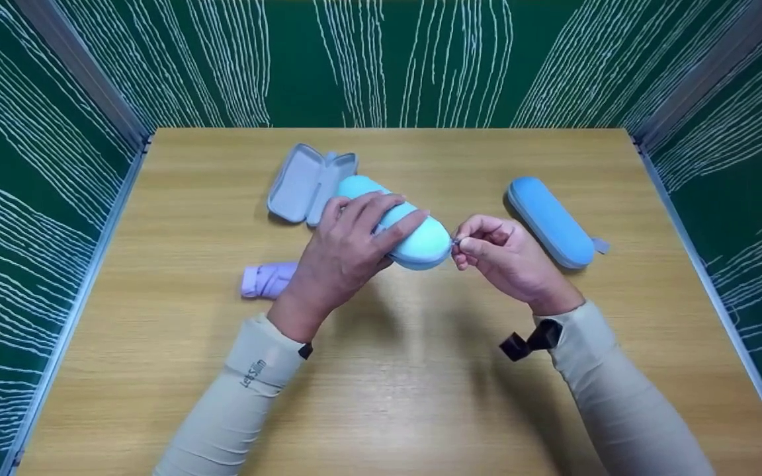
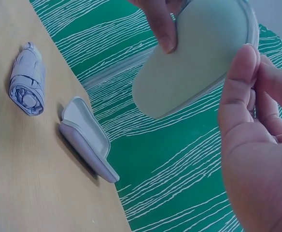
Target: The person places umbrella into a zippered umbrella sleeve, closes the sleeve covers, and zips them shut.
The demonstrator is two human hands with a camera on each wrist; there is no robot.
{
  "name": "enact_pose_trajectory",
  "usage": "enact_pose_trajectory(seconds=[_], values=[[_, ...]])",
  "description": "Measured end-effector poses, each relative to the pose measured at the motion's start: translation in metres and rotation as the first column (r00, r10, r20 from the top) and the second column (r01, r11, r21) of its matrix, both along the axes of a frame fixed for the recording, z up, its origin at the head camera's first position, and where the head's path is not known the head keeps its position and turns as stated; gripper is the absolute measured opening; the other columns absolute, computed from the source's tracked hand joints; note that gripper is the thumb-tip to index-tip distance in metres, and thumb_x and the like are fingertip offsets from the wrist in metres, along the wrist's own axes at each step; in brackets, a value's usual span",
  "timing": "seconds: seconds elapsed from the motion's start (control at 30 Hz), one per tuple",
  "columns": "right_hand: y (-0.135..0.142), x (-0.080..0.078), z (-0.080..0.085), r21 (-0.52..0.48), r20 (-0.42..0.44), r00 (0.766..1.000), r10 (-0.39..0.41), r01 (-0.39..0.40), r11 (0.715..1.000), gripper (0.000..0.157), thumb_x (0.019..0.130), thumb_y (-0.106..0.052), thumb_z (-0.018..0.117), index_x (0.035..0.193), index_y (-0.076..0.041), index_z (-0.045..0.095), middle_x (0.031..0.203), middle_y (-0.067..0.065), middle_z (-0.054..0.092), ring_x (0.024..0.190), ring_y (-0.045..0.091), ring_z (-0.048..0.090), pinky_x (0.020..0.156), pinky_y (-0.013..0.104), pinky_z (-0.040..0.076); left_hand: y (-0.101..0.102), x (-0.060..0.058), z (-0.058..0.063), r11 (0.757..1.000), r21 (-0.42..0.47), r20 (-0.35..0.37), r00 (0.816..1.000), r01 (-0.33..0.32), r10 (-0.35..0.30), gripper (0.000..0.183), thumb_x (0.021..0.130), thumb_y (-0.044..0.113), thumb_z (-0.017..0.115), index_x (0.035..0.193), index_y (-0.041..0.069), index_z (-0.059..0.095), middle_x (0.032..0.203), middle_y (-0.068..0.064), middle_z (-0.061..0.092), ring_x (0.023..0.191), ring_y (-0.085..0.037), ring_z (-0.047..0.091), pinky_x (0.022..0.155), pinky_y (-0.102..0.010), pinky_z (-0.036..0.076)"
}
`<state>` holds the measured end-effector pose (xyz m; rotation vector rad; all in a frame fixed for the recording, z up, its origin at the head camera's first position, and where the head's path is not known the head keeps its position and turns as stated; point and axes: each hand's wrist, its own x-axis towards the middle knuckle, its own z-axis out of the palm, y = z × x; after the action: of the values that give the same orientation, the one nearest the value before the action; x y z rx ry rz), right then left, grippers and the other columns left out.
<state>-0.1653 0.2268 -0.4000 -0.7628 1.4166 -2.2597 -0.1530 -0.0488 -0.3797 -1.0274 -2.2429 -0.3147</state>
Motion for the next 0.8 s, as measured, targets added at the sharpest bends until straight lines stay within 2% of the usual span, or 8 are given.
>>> enact_pose_trajectory(seconds=[0.27, 0.47, 0.57, 0.7, 0.8], values=[[-0.002, 0.005, 0.009, 0.116, -0.008, 0.999, -0.049, 0.050, 0.992, 0.016, 0.102, 0.007, 0.056, 0.101, -0.002, 0.070, 0.095, 0.009, 0.069, 0.083, 0.018, 0.066, 0.082, 0.028, 0.057, 0.008, -0.001, -0.003, 0.992, -0.050, -0.012, 0.993, -0.117, 0.116, 0.061, 0.096, 0.024, 0.076, 0.148, 0.027, 0.045, 0.138, -0.016, 0.058, 0.126, -0.036, 0.057, 0.094, -0.050, 0.045], [-0.010, 0.013, 0.015, 0.230, 0.025, 0.990, -0.139, 0.130, 0.964, 0.006, 0.100, 0.001, 0.064, 0.101, -0.001, 0.070, 0.096, 0.011, 0.070, 0.083, 0.020, 0.068, 0.085, 0.033, 0.059, 0.013, -0.001, -0.004, 0.976, -0.092, -0.023, 0.981, -0.196, 0.194, 0.056, 0.096, 0.022, 0.076, 0.145, 0.025, 0.049, 0.134, -0.017, 0.061, 0.120, -0.037, 0.061, 0.088, -0.051, 0.047], [-0.011, 0.014, 0.016, 0.214, 0.045, 0.988, -0.147, 0.134, 0.968, 0.007, 0.101, 0.000, 0.063, 0.100, -0.003, 0.070, 0.095, 0.010, 0.070, 0.083, 0.020, 0.066, 0.084, 0.031, 0.058, 0.012, -0.002, -0.004, 0.983, -0.060, 0.003, 0.985, -0.174, 0.175, 0.061, 0.092, 0.025, 0.080, 0.144, 0.023, 0.049, 0.133, -0.015, 0.062, 0.119, -0.036, 0.061, 0.091, -0.051, 0.046], [-0.007, 0.011, 0.013, 0.138, 0.064, 0.991, -0.117, 0.107, 0.985, 0.014, 0.103, 0.002, 0.057, 0.098, -0.004, 0.069, 0.092, 0.008, 0.068, 0.082, 0.018, 0.064, 0.081, 0.028, 0.056, 0.006, -0.005, -0.006, 0.996, 0.033, 0.061, 0.995, -0.078, 0.076, 0.070, 0.086, 0.027, 0.087, 0.141, 0.025, 0.044, 0.133, -0.013, 0.060, 0.122, -0.033, 0.060, 0.107, -0.057, 0.040], [-0.003, 0.008, 0.011, 0.106, 0.065, 0.993, -0.102, 0.095, 0.990, 0.018, 0.104, 0.004, 0.054, 0.098, -0.005, 0.069, 0.092, 0.007, 0.068, 0.082, 0.018, 0.064, 0.080, 0.027, 0.055, 0.001, -0.008, -0.010, 0.998, 0.069, 0.076, 0.997, -0.013, 0.008, 0.070, 0.087, 0.025, 0.086, 0.139, 0.028, 0.039, 0.133, -0.013, 0.057, 0.124, -0.033, 0.059, 0.113, -0.062, 0.035]])
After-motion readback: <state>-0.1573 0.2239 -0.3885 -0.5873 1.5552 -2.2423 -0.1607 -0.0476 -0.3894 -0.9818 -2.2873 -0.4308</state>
